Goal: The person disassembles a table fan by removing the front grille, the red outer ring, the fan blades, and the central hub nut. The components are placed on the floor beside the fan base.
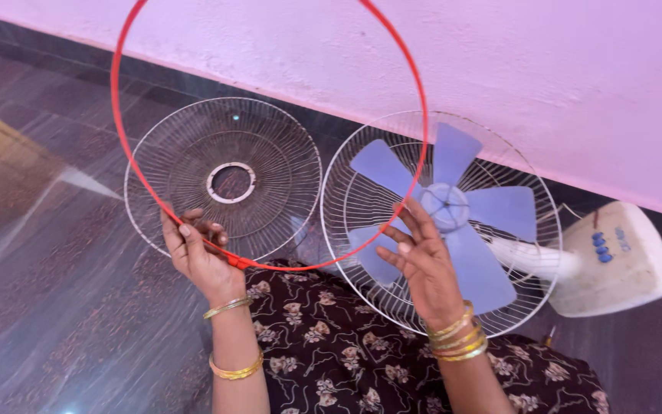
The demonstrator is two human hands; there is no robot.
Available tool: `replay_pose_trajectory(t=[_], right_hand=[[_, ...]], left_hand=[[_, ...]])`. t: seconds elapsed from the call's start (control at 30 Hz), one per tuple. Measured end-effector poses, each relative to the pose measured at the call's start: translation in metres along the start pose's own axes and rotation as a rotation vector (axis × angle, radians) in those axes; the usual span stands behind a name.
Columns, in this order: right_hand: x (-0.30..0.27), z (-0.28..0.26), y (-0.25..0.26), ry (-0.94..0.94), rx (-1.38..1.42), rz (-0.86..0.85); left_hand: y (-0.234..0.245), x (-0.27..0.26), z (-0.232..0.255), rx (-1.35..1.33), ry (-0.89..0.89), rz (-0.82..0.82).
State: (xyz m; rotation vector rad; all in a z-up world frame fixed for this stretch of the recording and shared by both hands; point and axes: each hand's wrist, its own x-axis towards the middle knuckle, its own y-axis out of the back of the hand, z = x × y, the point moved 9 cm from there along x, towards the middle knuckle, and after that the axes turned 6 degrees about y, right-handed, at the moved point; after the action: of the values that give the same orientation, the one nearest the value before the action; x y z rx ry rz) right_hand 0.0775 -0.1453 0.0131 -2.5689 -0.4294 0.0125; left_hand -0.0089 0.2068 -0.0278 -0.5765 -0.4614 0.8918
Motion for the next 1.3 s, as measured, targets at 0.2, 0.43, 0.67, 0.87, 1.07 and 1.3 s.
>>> replay_pose_trajectory(t=[0.2, 0.43, 0.67, 0.87, 1.07, 1.3], right_hand=[[0.023, 0.047, -0.05, -0.042, 0.042, -0.069], [0.051, 0.113, -0.091, -0.193, -0.125, -0.075], [0.079, 0.172, -0.097, -0.242, -0.182, -0.092], [0.09, 0.216, -0.087, -0.312, -0.25, -0.042], [0.091, 0.246, -0.068, -0.389, -0.431, 0.06], [0.086, 0.263, -0.052, -0.422, -0.462, 0.075]], left_hand=[[0.057, 0.011, -0.003, 0.025, 0.004, 0.15], [0.114, 0.038, -0.021, 0.072, 0.059, 0.242], [0.159, 0.068, -0.052, 0.166, 0.12, 0.246], [0.189, 0.083, -0.082, 0.247, 0.19, 0.255], [0.213, 0.09, -0.11, 0.255, 0.24, 0.243], [0.236, 0.092, -0.14, 0.304, 0.324, 0.288]])
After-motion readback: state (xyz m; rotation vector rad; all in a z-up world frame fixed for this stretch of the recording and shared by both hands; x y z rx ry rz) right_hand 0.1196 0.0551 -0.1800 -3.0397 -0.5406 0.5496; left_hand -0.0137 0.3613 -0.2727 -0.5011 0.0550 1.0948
